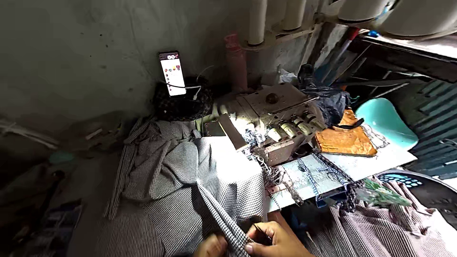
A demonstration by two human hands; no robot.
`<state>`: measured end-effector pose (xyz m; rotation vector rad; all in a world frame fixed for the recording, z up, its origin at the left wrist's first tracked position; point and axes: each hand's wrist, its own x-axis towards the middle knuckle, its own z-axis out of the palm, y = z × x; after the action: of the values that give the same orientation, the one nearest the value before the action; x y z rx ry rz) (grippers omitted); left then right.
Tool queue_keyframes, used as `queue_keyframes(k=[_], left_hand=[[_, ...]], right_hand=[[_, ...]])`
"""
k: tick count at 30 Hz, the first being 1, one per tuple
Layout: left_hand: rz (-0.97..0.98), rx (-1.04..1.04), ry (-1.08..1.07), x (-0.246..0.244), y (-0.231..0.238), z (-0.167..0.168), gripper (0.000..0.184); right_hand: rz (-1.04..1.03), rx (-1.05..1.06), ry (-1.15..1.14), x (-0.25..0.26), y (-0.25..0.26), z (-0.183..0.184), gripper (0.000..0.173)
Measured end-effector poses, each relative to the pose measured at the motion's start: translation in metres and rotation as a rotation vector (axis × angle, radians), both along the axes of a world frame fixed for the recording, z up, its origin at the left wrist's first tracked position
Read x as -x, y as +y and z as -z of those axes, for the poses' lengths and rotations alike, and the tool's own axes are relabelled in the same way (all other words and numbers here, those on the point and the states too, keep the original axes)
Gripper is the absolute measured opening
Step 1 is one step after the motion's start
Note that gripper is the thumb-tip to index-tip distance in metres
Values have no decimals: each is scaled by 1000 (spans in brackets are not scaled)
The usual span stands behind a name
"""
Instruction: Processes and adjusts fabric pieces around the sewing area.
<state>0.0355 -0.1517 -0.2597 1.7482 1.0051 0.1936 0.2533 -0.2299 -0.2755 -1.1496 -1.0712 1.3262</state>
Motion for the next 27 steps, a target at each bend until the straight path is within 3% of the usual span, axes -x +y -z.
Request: queue_keyframes(k=[2,4,6,9,11,14,16,18,21,23,27], left_hand=[[-271,209,-163,-7,30,-1,46],[-379,360,-376,-21,62,3,58],[-451,383,-524,-37,87,1,50],[-579,334,-617,-54,109,-23,34],[-503,264,-721,-54,118,-44,39],[-271,16,-838,-45,118,-67,45],[-173,-114,-828,-48,103,-73,50],[-89,-200,-766,-55,85,-78,54],[-70,-351,-696,-49,86,-87,59],[-136,-386,-695,-31,106,-97,64],[-268,-414,-720,8,154,-123,64]], right_hand=[[12,11,11,4,-5,-6,10],[13,-10,29,9,-6,-9,11],[1,-38,-10,11,-7,-11,12],[8,-124,-320,11,-12,-16,16],[22,-193,-490,11,-13,-15,18],[133,-374,-552,7,11,-19,37],[190,-486,-450,8,44,-32,42],[70,-453,-184,11,71,-55,37],[-188,-349,33,18,84,-69,14],[-271,-388,-37,18,75,-60,18],[-241,-408,-297,-12,45,-40,23]])
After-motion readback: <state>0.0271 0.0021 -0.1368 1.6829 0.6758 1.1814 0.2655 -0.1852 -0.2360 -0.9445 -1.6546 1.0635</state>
